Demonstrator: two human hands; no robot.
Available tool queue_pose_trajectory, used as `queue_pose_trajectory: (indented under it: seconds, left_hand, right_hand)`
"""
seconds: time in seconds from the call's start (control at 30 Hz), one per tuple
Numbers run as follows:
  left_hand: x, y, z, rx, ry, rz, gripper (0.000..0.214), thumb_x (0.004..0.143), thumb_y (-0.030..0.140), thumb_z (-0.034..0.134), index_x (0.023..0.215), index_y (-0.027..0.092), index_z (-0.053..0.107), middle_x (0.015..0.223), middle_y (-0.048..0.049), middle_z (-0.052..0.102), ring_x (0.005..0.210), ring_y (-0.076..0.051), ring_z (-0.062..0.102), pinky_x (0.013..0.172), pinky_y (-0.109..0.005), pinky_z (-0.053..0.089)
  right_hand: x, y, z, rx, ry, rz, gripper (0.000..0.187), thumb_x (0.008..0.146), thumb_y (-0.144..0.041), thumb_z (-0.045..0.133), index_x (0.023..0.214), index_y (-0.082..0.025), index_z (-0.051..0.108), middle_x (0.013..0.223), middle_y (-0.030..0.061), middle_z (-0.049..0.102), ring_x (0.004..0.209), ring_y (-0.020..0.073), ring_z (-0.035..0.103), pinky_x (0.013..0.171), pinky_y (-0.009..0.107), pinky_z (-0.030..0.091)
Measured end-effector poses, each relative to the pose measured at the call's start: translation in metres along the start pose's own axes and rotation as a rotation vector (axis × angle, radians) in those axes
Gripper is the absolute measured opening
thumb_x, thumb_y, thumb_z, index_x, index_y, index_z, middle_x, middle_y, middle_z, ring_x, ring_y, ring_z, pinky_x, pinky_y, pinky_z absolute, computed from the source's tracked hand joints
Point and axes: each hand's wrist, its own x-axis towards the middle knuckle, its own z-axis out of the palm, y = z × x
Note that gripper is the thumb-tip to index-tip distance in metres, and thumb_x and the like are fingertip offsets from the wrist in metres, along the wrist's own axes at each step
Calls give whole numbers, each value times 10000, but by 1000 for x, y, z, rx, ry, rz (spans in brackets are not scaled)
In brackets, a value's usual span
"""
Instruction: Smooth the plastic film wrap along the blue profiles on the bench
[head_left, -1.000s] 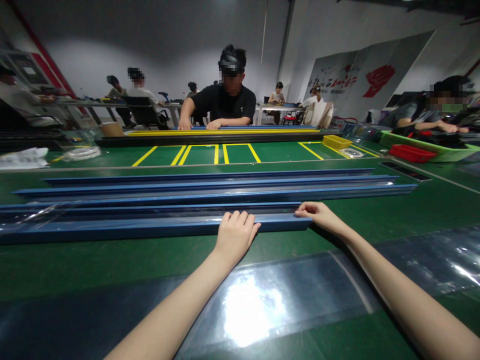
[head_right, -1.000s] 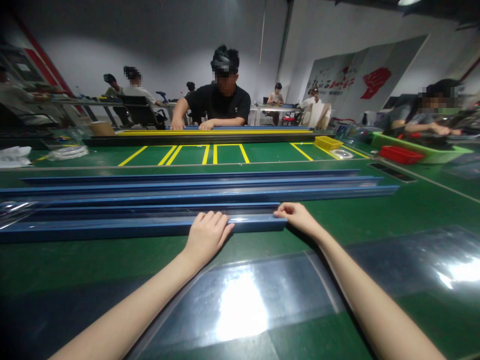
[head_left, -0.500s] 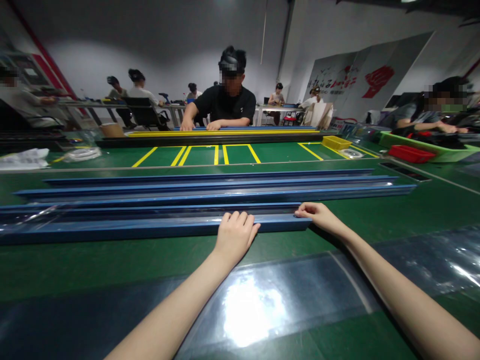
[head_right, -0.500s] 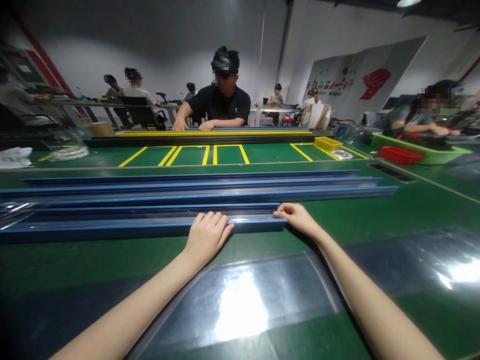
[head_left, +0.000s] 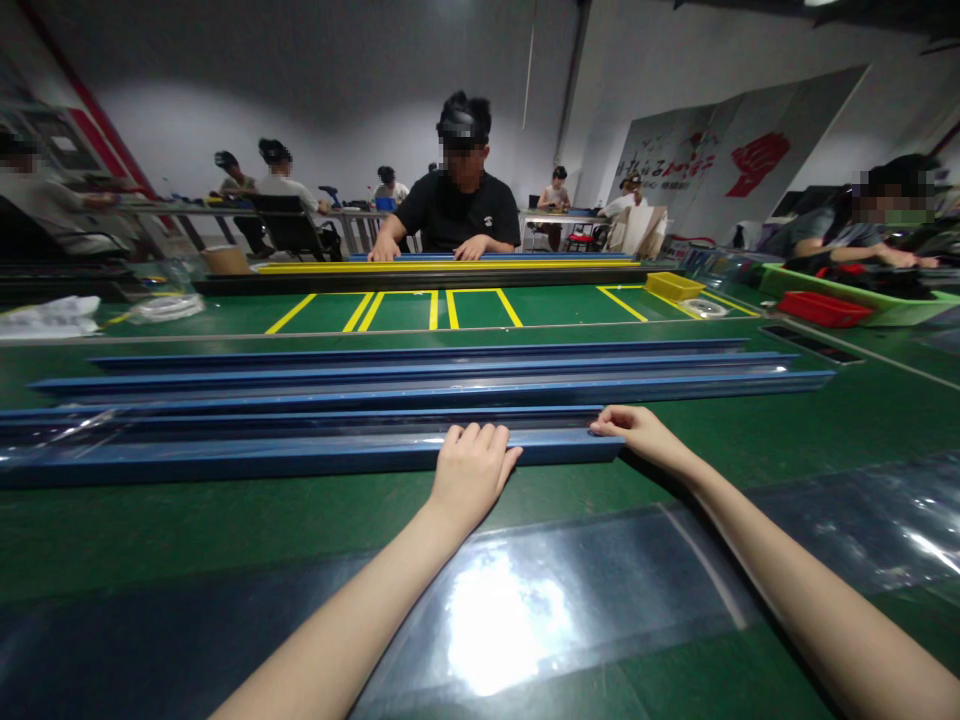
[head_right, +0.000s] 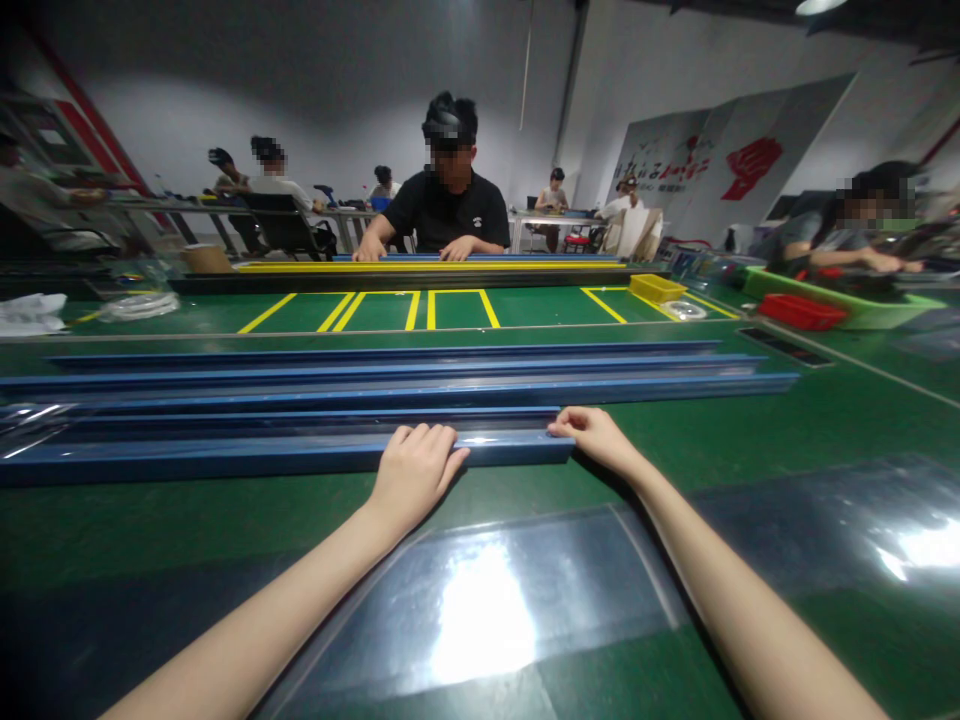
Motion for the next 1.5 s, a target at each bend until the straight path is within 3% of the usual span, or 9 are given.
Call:
queue_pose_trajectory:
  seconds: [0.77,0.93,1.03,1.17,1.37,1.5]
  left_hand:
    - [0,0,0,-9,2,-12,245,869,352,421,737,174,523,683,-22,577,681,-175,503,626,-306,278]
    - [0,0,1,-7,1,1,240,873,345,415,745,174,525,691,-29,579,687,-178,504,630,-311,277]
    - [0,0,1,-6,-4,0,239,873,345,414,747,175,527,691,-29,580,686,-177,503,630,-312,278]
    - [0,0,0,-2,-11,0,231,868,341,425,752,171,530,693,-28,581,690,-180,507,632,-314,278]
    - [0,0,1,0,-14,1,226,865,343,427,769,167,532,717,-31,588,706,-187,513,641,-316,280]
    - [-1,0,1,-2,-13,1,228,871,342,412,783,169,531,726,-30,588,710,-187,511,646,-320,284]
  right_hand:
    - [-5,-7,-2,-58,-8,-12,340,662,-507,584,668,-168,567,641,7,570,588,120,494,553,236,364]
    - [-10,-12,-10,-71,51,43,315,707,-498,515,704,-185,542,517,-30,504,454,101,450,434,223,332]
    - [-13,-18,-14,-126,138,29,342,734,-521,470,650,-193,512,459,-39,476,424,97,431,451,228,337]
    - [-18,-37,-5,-223,254,-94,408,806,-537,363,636,-195,507,511,-13,514,485,112,466,521,237,355]
    - [-38,-70,33,-717,197,-442,331,847,-441,381,704,-191,544,688,36,582,639,146,519,591,247,339]
    - [-42,-72,49,-839,223,-641,254,852,-374,417,808,-174,567,771,70,591,724,165,520,644,255,359]
